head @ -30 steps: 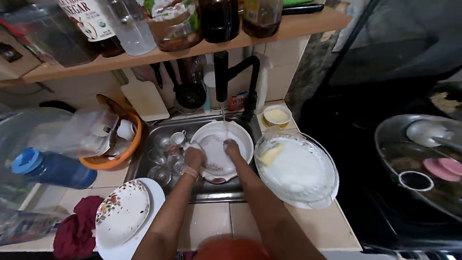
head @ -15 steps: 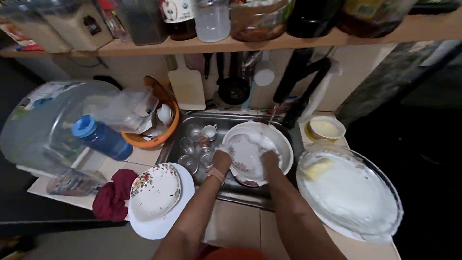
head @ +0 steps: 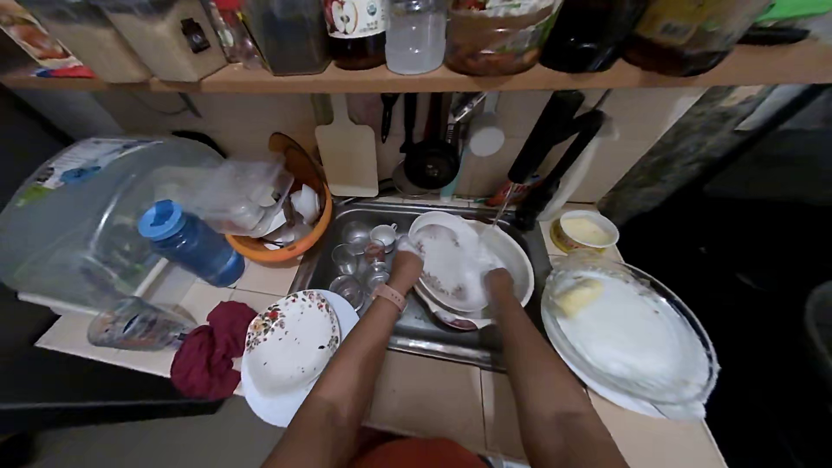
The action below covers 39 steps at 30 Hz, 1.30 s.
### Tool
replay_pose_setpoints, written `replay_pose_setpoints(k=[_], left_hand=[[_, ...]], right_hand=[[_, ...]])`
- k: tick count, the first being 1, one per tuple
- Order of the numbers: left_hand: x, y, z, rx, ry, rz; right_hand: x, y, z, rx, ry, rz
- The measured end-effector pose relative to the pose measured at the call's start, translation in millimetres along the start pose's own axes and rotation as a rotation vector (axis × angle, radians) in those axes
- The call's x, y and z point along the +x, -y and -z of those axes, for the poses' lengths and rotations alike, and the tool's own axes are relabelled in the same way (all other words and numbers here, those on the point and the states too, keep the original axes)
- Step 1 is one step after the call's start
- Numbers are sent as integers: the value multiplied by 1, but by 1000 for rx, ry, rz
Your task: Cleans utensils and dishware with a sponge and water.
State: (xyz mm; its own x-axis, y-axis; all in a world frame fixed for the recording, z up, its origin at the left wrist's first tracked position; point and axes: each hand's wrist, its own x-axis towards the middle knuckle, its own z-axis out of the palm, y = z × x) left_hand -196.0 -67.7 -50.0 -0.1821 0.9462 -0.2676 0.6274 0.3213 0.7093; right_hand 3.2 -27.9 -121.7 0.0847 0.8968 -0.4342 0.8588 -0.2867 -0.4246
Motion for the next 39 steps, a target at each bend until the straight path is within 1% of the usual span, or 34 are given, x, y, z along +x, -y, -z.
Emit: replay_pose_setpoints(k=[3,7,11,14,17,19,21,23,25,26,28,30,32,34,37,39], left_hand=[[-5,1,14,-44,60,51],[-1,8,18,-52,66,4],[9,3,12,-170,66,10],[9,-6,3,-184,89,22],[-1,-26,-13,-228,126,31],[0,-33,-31,-282,162,36],[0,-39,-46,-230,209,32],[5,-37,-59,-125,255,-9],[17,-35,-74,-114,282,-8],[24,-35,-80,-151,287,11],[39,-35,-93,-321,291,75],[43,-43,-94,-383,295,104],[47,-56,-96,-325,250,43],[50,-70,-97,-202,195,-49],[41,-85,-91,60,209,-220],[47,-95,-90,275,268,-264]], right_hand=[[-21,8,25,136,-49,-74],[-31,-2,39,402,-152,-102],[-55,4,66,466,-224,-114],[-57,-6,80,583,-346,-55],[-53,-23,92,750,-484,36],[-59,-29,103,820,-527,69],[-61,-35,109,859,-572,121],[-59,-38,111,845,-623,195],[-69,-34,114,715,-659,262],[-75,-30,114,635,-671,300],[-82,-25,110,495,-715,379],[-86,-22,104,422,-738,382],[-86,-21,100,443,-753,358],[-83,-24,98,545,-721,311],[-67,-38,89,836,-655,229],[-59,-47,79,1057,-588,192]])
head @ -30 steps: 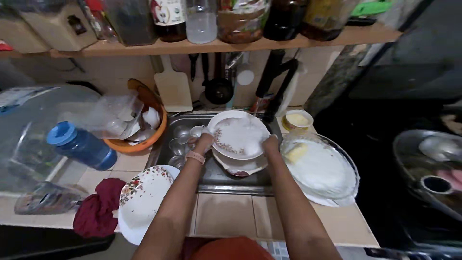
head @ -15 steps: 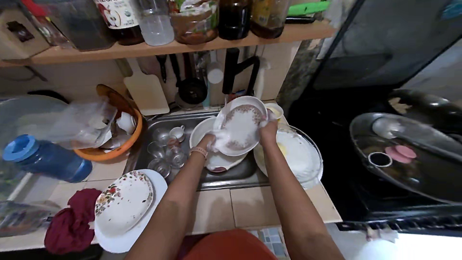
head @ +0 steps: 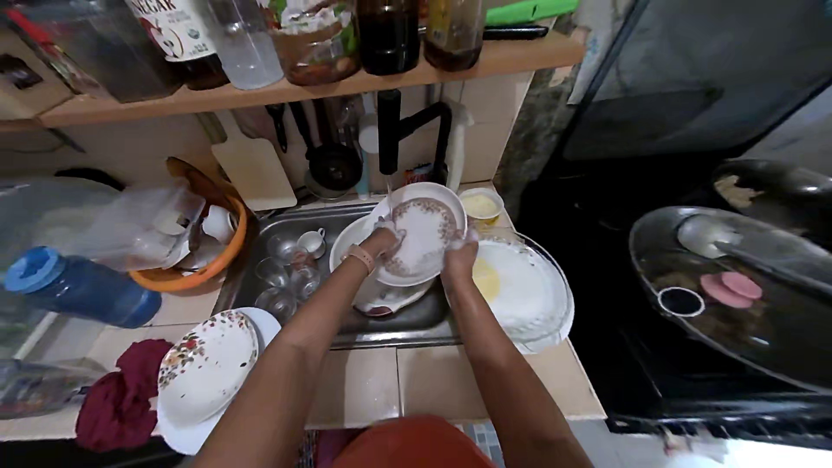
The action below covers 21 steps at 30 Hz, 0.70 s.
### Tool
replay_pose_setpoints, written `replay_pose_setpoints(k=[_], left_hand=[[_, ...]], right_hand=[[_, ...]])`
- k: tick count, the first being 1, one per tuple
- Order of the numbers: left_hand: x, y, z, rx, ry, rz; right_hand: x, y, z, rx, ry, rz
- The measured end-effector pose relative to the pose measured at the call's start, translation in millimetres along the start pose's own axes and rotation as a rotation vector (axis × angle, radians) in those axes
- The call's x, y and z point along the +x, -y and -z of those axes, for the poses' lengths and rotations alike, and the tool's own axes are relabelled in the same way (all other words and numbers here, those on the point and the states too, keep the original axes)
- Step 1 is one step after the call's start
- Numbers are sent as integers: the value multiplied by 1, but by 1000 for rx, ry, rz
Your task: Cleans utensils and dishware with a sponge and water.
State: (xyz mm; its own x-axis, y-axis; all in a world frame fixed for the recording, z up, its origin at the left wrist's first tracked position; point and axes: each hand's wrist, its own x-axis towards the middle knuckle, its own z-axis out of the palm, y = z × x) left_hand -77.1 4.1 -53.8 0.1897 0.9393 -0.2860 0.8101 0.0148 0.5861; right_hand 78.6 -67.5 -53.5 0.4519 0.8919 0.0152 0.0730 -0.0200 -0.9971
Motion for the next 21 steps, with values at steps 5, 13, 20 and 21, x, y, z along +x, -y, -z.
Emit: replay_pose_setpoints(k=[5,13,20,21], left_hand=[[4,-16,16,390,-32,11],[17,-40,-2,598,54,-275],[6,-52,9,535,-71,111],[6,-52,4,580,-78,40]], right_hand=[[-4,-1,-4,347,3,-197],[-6,4,-10,403,116,-313],[0,-2,-7,395,138,-286],[0,-5,-8,385,154,-277]])
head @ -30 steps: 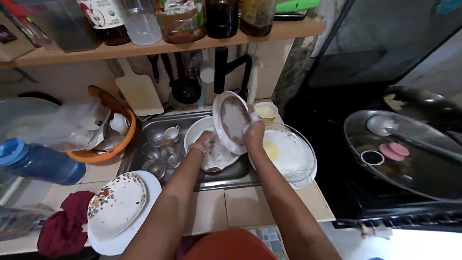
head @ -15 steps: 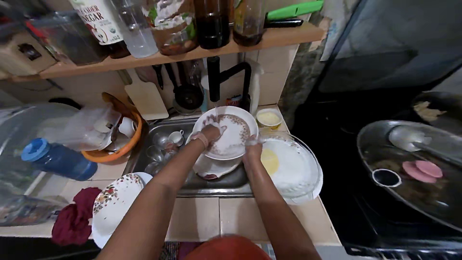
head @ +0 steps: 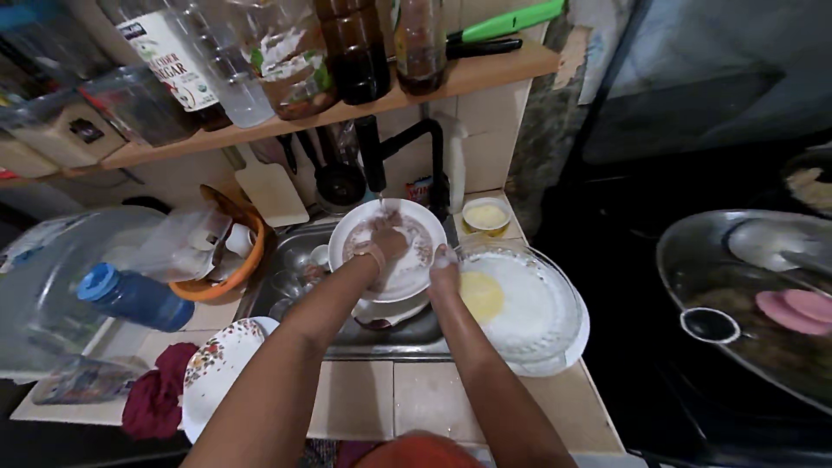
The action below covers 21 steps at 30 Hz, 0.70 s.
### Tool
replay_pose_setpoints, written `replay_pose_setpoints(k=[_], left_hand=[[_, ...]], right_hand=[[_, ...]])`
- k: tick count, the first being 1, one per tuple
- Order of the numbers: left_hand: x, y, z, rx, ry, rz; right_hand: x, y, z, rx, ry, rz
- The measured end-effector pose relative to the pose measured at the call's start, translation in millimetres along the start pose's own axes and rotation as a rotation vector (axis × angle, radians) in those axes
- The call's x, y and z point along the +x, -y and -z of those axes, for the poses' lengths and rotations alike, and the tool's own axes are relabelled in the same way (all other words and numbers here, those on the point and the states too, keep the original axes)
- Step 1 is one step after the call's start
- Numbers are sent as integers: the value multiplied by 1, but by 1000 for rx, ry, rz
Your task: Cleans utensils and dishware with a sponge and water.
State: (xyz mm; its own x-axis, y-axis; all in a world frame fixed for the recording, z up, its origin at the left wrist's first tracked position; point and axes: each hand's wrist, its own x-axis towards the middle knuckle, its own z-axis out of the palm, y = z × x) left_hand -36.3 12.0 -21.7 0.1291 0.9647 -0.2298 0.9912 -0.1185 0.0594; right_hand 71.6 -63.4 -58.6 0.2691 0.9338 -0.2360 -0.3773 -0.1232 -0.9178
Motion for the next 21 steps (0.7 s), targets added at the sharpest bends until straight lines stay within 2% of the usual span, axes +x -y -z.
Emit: replay_pose_setpoints(k=[4,5,7,10,14,17,19,21], left_hand=[[-18,-2,-20,-20,-105,-487],[-22,-1,-23,23,-79,-592],[-30,1,-26,86,-4,-685],[-34,18,-36,70,111,-621],[-37,41,-41,13,238,-364],[-28,60,-50,-209,115,-339],[-20,66,-54,-414,-7,-324],[-13,57,-39,-516,-112,-293]], right_hand=[[5,-4,-1,26,51,47],[7,-4,0,55,49,73],[12,-2,3,63,10,114],[18,6,11,-74,-72,144],[21,12,17,-274,-159,309],[12,18,16,-397,-154,532],[-1,25,12,-500,-162,615],[-14,30,5,-580,-195,640]])
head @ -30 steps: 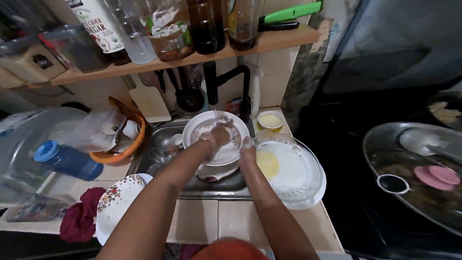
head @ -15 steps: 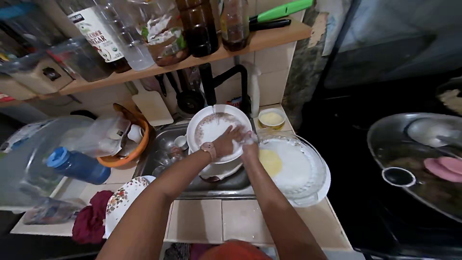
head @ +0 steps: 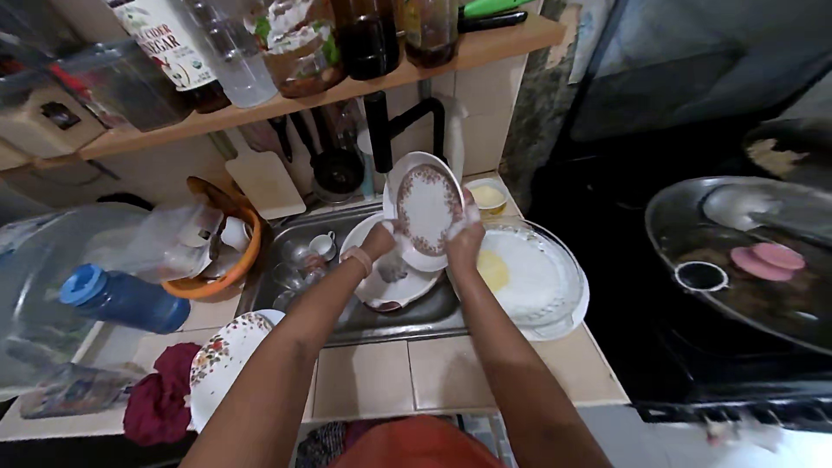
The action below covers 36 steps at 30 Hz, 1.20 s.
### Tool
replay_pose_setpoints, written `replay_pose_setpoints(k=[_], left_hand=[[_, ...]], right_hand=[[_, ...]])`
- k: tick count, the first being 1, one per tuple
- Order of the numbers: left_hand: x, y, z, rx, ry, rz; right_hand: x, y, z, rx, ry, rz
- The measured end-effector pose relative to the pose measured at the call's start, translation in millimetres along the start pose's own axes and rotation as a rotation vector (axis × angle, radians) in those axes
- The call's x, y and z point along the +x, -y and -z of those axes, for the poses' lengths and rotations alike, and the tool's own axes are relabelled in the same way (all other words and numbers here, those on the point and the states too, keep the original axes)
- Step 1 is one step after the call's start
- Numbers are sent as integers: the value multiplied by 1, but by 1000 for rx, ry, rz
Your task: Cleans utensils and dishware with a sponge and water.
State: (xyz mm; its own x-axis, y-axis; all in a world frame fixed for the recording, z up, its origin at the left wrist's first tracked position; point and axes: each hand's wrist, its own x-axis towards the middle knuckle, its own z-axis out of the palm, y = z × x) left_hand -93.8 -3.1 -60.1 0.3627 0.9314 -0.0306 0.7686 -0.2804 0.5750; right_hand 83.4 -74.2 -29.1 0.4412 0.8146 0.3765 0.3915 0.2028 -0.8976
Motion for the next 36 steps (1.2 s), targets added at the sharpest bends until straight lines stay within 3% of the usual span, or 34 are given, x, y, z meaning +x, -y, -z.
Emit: replay_pose_setpoints(k=[5,9,11,17,20,25,27,32,36], left_hand=[[35,-30,23,-192,-243,64],[59,-24,20,-487,-362,90],[65,-23,19,-490,-394,83],[45,-48,29,-259,-307,8],[6,-59,35,-241,-189,93],[27,-47,37,-218,-230,98],[60,-41,38,-330,-233,109],[78,-35,42,-747,-82,392],[62,-53,58,-911,-13,336]], right_hand=[[-10,18,-5,-35,-78,-3],[-22,26,0,-52,-31,-37],[-26,27,1,-26,-22,-68],[-23,23,-6,6,-40,-129],[-22,24,-10,7,-43,-139],[-22,20,-19,53,-71,-120],[-23,20,-19,66,-84,-136],[-25,11,-21,178,-72,-255],[-29,3,-36,377,-102,-467]])
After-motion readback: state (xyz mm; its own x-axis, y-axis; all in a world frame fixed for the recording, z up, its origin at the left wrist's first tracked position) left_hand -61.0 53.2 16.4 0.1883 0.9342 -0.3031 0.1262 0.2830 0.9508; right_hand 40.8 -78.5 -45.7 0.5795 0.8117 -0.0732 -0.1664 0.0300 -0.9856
